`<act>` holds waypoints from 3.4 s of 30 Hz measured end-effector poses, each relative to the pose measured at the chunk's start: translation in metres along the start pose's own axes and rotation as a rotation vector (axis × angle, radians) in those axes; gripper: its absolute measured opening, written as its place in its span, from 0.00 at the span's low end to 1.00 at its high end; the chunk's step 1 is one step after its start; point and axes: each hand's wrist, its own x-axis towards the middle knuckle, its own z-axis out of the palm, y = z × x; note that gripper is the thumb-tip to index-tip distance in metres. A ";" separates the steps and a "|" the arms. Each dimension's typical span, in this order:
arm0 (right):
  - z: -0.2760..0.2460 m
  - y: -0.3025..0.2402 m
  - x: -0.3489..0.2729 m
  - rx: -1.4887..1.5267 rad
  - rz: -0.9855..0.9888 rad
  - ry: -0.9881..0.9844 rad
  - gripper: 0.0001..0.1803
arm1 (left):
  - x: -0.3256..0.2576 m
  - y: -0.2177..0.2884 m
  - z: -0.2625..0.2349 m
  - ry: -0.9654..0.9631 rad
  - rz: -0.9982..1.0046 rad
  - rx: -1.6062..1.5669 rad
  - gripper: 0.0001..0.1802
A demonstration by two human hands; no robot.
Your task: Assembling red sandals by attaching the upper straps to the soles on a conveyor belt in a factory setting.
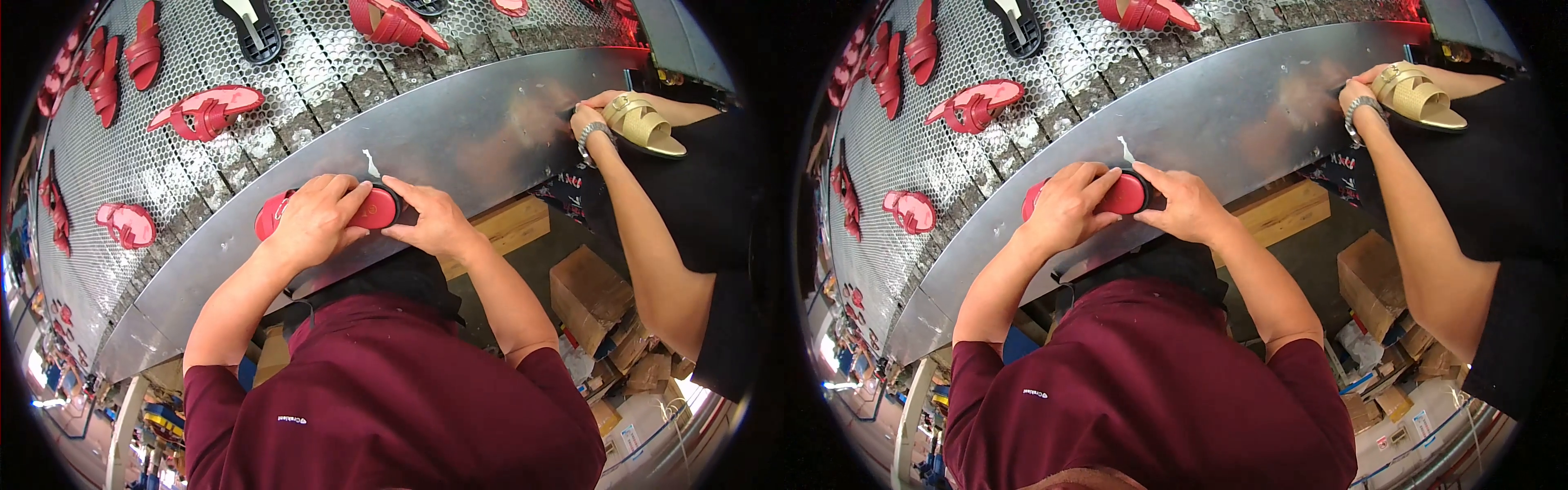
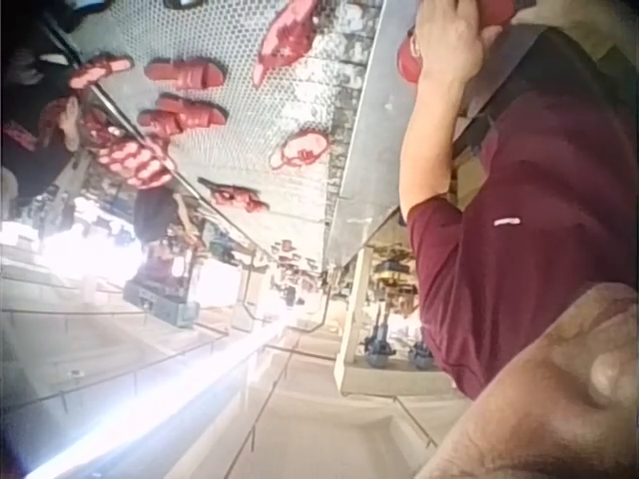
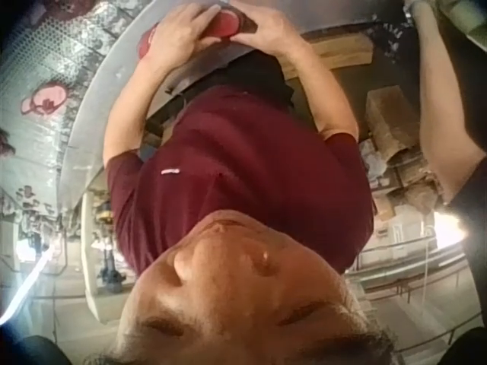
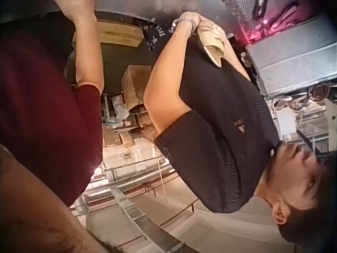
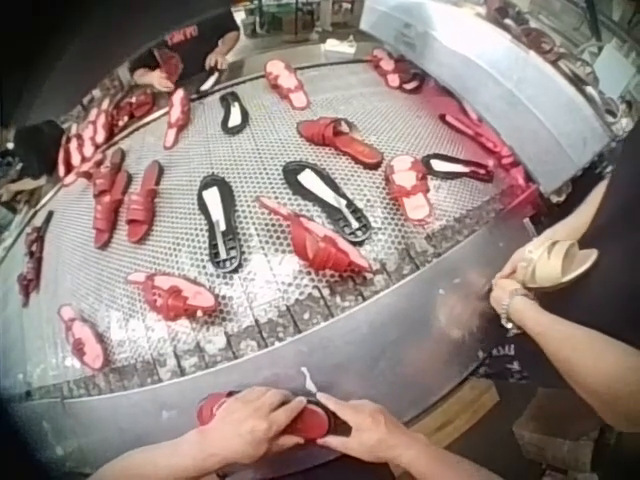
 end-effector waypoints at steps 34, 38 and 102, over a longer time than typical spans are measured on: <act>-0.039 0.004 0.018 0.550 0.241 0.174 0.13 | 0.061 0.008 -0.009 -0.108 -0.602 -0.816 0.14; -0.061 -0.007 0.030 0.664 0.259 0.203 0.10 | 0.068 0.010 -0.007 -0.053 -0.611 -0.836 0.14; -0.065 0.012 0.052 0.892 0.406 -0.181 0.30 | 0.054 -0.020 -0.065 1.086 -0.656 -1.693 0.20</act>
